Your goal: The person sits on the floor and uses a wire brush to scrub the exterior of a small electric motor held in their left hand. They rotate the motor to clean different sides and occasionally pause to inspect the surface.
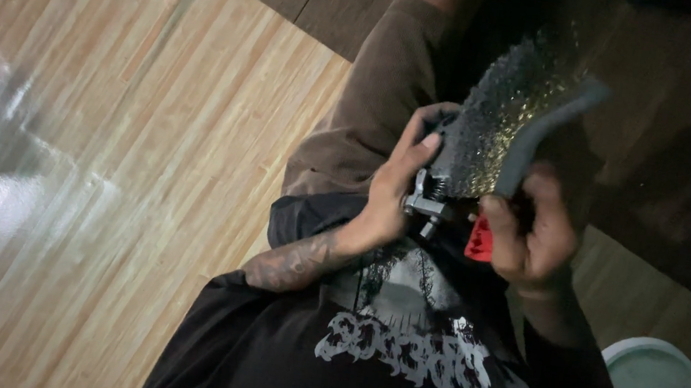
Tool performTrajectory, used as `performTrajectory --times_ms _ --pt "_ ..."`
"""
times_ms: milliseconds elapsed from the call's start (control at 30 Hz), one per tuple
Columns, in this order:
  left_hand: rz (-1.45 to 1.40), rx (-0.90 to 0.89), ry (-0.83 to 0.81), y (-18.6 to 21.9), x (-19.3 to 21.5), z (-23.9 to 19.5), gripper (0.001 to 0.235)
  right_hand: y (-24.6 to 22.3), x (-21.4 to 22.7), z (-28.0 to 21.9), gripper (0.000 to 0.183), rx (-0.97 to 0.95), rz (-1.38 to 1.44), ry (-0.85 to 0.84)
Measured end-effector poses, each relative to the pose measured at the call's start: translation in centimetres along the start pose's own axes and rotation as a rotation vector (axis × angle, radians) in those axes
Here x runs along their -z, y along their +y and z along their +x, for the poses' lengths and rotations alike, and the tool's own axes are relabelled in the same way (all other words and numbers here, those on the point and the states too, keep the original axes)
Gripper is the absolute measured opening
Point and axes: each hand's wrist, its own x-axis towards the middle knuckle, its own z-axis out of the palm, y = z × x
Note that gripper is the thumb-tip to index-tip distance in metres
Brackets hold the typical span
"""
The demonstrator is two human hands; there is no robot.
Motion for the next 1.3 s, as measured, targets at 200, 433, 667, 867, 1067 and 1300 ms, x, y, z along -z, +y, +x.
performTrajectory --times_ms 200,433,667,867,1067,1300 --pt "0.042 -0.032 -0.032 -0.7 0.7 -0.2 0.064 -0.1 0.6 -0.2 0.013 -0.023 0.076 -0.02" --pt "0.176 -0.174 -0.09 -0.3 0.9 -0.1 0.052 2.5 2.1 -1.3 0.025 0.175 -0.074 -0.089" --pt "0.233 -0.211 -0.08 0.4 0.5 -0.1 0.053 0.3 2.3 0.8 0.023 0.142 0.045 -0.239" --pt "0.18 -0.371 0.046 0.9 2.2 1.5 0.062 4.5 2.0 -4.5 0.025 0.215 -0.254 -0.244" --pt "0.223 -0.547 0.197 3.0 5.3 2.1 0.046 1.9 3.4 -5.2 0.015 -0.249 0.027 -0.154" --pt "0.234 -0.562 0.117 3.1 4.4 0.9 0.047 1.8 2.5 -6.3 0.015 -0.32 0.229 -0.044"
